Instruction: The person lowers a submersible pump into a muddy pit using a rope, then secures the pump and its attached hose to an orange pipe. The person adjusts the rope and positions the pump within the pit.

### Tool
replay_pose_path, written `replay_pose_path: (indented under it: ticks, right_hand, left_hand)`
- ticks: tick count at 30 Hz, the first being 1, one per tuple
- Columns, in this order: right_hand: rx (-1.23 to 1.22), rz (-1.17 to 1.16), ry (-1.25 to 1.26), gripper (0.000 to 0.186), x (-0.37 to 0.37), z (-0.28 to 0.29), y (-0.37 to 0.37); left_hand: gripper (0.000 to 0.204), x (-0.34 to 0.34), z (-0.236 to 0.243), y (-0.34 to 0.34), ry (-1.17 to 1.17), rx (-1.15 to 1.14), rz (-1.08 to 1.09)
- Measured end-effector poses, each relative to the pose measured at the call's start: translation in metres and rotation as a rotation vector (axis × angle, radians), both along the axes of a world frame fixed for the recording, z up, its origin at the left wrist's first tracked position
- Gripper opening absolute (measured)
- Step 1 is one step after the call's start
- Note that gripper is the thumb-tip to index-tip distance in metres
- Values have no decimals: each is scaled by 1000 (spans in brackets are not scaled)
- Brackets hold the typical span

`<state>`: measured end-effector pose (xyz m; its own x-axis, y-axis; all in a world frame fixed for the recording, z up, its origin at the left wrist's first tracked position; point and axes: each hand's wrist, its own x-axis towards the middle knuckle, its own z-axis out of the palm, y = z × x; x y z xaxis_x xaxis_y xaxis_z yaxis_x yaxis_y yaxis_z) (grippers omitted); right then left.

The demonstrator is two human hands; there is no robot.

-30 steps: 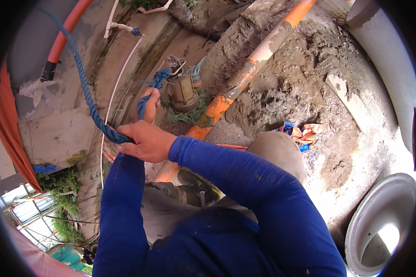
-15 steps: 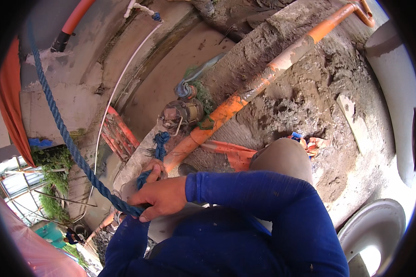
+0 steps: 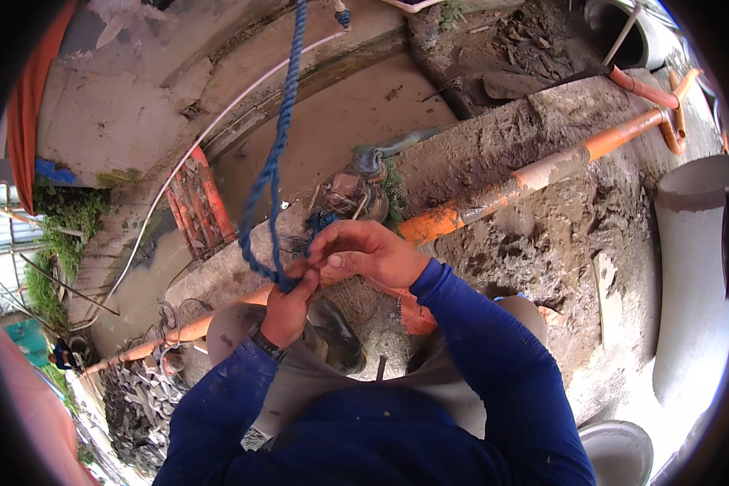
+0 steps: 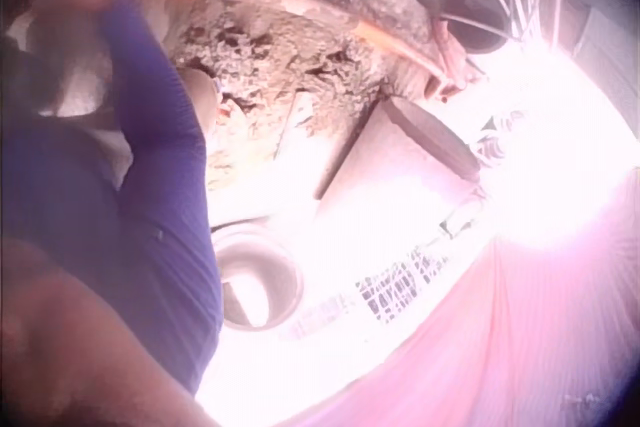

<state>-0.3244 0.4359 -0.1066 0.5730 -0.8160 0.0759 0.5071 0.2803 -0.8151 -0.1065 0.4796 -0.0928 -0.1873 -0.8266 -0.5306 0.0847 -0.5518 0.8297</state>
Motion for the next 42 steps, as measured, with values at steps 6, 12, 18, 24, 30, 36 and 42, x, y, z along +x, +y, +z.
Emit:
replay_pose_path:
  ticks: [6, 12, 18, 24, 30, 36, 42]
  right_hand:
    - [-602, -311, 911, 48, 9, -20, 0]
    - [-791, -371, 1240, 58, 31, -14, -5]
    - [-763, -700, 1217, 38, 65, -20, -22]
    - [-541, -679, 827, 15, 91, -27, -45]
    - [3, -587, 484, 32, 52, -36, -56]
    - [-185, -756, 1189, 39, 56, -31, -50]
    - [-410, -866, 1443, 31, 41, -21, 7]
  left_hand:
    - [15, -8, 4, -17, 21, -154, -191]
    - [21, -8, 16, -38, -140, -499, -296]
    - [18, -5, 23, -53, -94, -656, -297]
    - [44, 0, 30, -58, -157, -889, -329]
    - [61, 1, 56, -59, 88, -846, -150]
    - [45, 6, 48, -52, -18, -876, -484]
    - [36, 15, 36, -38, -87, -864, -784]
